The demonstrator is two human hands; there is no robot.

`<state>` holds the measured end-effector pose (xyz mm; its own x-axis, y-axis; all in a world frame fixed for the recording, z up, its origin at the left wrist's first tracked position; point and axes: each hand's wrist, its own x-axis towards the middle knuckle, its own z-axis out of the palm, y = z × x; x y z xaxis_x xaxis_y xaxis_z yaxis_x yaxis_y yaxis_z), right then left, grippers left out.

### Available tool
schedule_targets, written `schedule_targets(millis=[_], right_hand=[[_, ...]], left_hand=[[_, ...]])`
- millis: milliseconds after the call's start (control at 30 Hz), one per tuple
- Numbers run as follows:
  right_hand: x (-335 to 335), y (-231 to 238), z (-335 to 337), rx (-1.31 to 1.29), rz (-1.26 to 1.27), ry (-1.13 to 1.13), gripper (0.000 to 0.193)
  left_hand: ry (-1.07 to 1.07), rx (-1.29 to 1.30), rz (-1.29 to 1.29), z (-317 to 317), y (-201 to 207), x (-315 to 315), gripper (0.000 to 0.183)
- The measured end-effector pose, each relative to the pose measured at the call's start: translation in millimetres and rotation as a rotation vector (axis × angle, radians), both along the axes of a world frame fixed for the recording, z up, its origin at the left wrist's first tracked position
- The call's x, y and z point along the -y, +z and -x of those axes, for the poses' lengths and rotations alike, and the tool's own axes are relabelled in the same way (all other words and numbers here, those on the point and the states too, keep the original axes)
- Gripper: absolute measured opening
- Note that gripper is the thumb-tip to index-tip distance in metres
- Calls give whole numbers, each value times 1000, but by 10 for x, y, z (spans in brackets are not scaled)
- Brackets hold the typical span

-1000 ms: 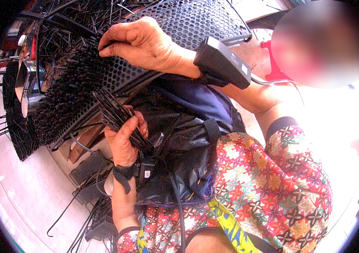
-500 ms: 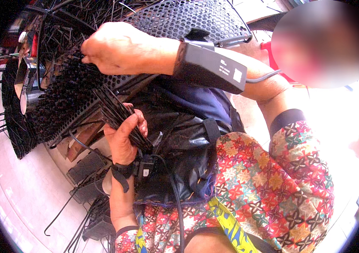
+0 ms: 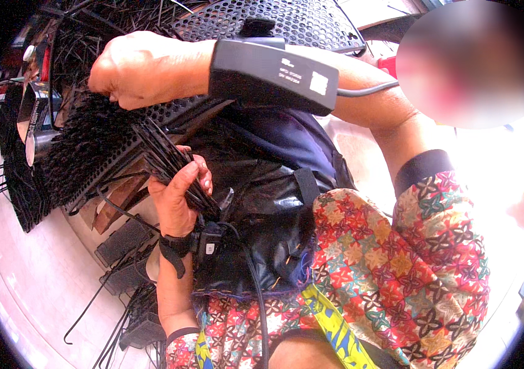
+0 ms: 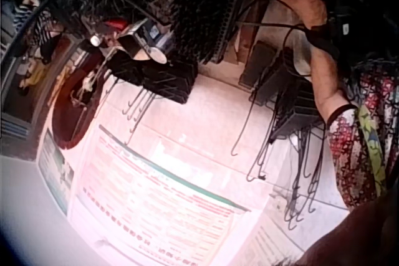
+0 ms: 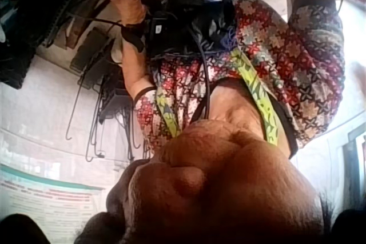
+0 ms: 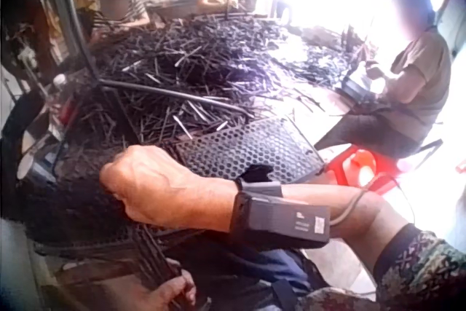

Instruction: The person inserts black plastic hanger pieces one by one into the holes of a metal grid plate to assemble them.

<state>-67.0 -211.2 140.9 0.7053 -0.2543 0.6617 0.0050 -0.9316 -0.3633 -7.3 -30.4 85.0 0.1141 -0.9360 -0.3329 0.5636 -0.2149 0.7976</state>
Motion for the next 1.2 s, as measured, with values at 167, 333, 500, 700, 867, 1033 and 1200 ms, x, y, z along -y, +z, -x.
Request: schedule_targets(millis=[167, 333, 500, 700, 867, 1033, 1200], right_hand=[[9, -40, -16, -40, 19, -25, 13], [118, -148, 48, 85, 78, -5, 14], [15, -200, 167, 134, 172, -127, 15], [-98, -230, 290, 15, 291, -241, 14], [-134, -187, 271, 23, 292, -235, 15], [-248, -71, 307, 146, -94, -147, 26], [-537, 10, 484, -229, -901, -6, 31]], left_hand=[[5, 3, -3, -2, -16, -4, 27], [18, 0, -9, 5, 16, -2, 28], [32, -40, -24, 1, 38, 3, 23], [35, -51, -45, 11, 51, -3, 24], [9, -68, -13, 23, 38, -19, 23], [-21, -45, 10, 26, 20, -16, 28], [-73, -115, 47, -3, 76, -38, 26]])
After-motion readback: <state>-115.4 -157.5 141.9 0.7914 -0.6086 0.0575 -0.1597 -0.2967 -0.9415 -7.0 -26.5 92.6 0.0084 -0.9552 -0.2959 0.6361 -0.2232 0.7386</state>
